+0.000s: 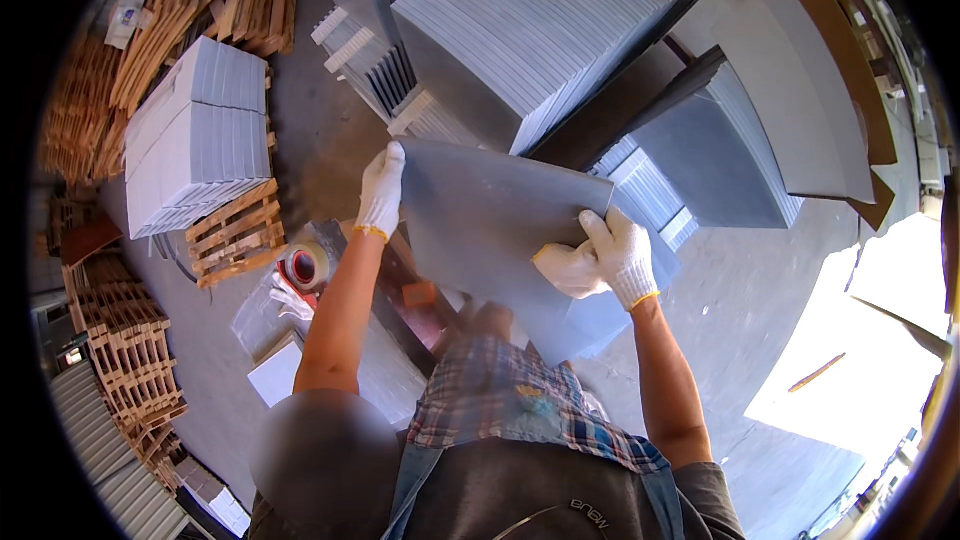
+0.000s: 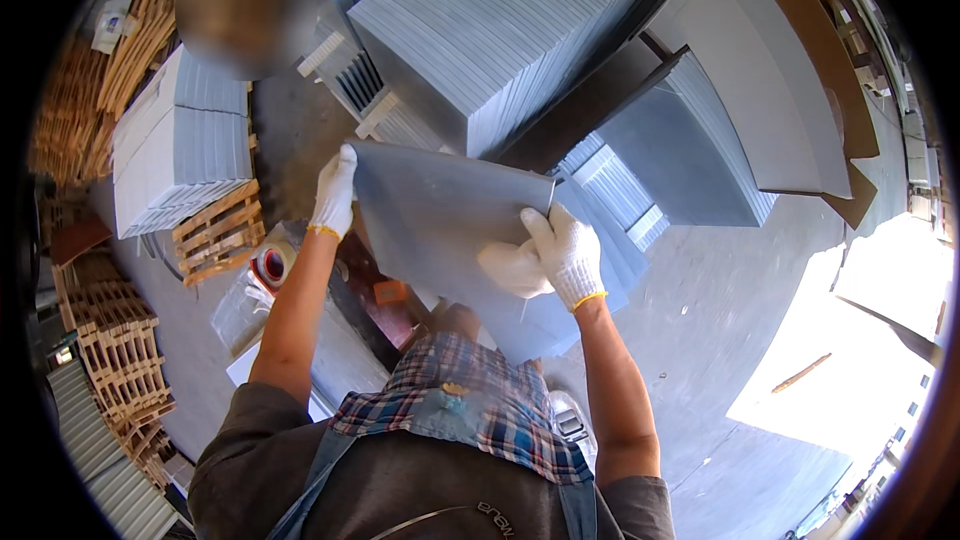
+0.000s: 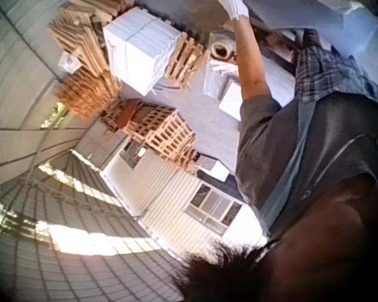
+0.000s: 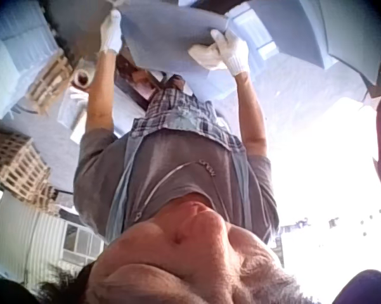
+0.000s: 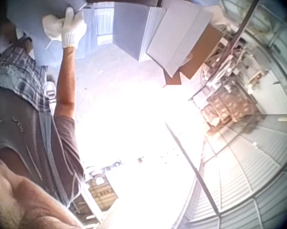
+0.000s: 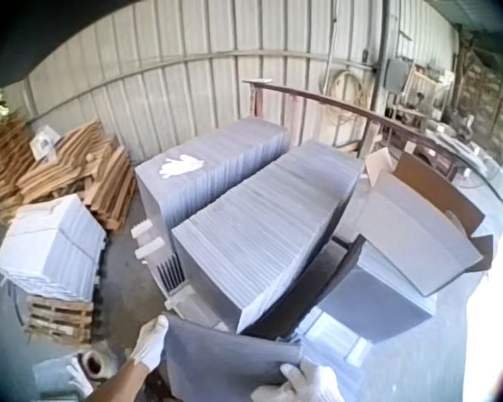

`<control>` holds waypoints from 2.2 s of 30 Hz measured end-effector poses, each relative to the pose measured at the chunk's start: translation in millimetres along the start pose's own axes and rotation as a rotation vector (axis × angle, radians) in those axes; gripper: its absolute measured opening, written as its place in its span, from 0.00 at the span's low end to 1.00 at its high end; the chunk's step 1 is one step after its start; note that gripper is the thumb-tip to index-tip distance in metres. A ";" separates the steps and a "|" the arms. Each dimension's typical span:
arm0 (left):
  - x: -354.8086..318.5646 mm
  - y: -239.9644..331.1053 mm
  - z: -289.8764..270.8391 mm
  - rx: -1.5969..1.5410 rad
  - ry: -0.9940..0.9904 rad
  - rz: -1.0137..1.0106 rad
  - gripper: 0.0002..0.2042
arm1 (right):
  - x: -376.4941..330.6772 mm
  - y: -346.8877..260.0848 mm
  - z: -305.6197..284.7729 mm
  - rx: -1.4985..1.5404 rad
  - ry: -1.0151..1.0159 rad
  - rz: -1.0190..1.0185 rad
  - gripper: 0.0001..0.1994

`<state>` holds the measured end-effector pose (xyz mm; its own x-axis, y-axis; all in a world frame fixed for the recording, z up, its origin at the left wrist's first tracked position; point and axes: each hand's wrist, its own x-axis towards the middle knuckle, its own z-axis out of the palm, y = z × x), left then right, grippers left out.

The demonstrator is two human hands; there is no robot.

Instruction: The person repeatedly picks up gray rectangular panels from a stack, places them on a work surface, wraps them in plastic film, and stacks the wrapped panels. The person also handles cardboard dividers and uses a roll of tape.

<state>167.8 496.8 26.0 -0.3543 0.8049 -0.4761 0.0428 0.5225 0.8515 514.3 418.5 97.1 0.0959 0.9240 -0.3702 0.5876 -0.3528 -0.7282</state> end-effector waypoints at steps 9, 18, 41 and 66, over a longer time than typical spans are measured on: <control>-68.0 -224.2 51.1 -0.011 0.008 -0.278 0.23 | 19.8 111.0 -8.1 -0.175 -0.067 0.202 0.22; -119.3 -224.1 87.6 -0.125 0.072 -0.602 0.29 | 61.2 158.9 17.1 -0.316 -0.096 0.166 0.18; -121.5 -235.3 53.6 -0.346 -0.081 -0.781 0.42 | -34.5 92.4 188.5 -0.605 -0.105 -0.660 0.27; -192.8 -317.2 4.9 -0.224 -0.360 -0.813 0.40 | -125.1 248.4 102.6 -0.538 -0.133 -0.279 0.23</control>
<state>227.1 177.3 -153.4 0.1179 0.2719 -0.9551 -0.2879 0.9298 0.2291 565.9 200.2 -96.6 -0.2003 0.9321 -0.3019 0.9021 0.0552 -0.4281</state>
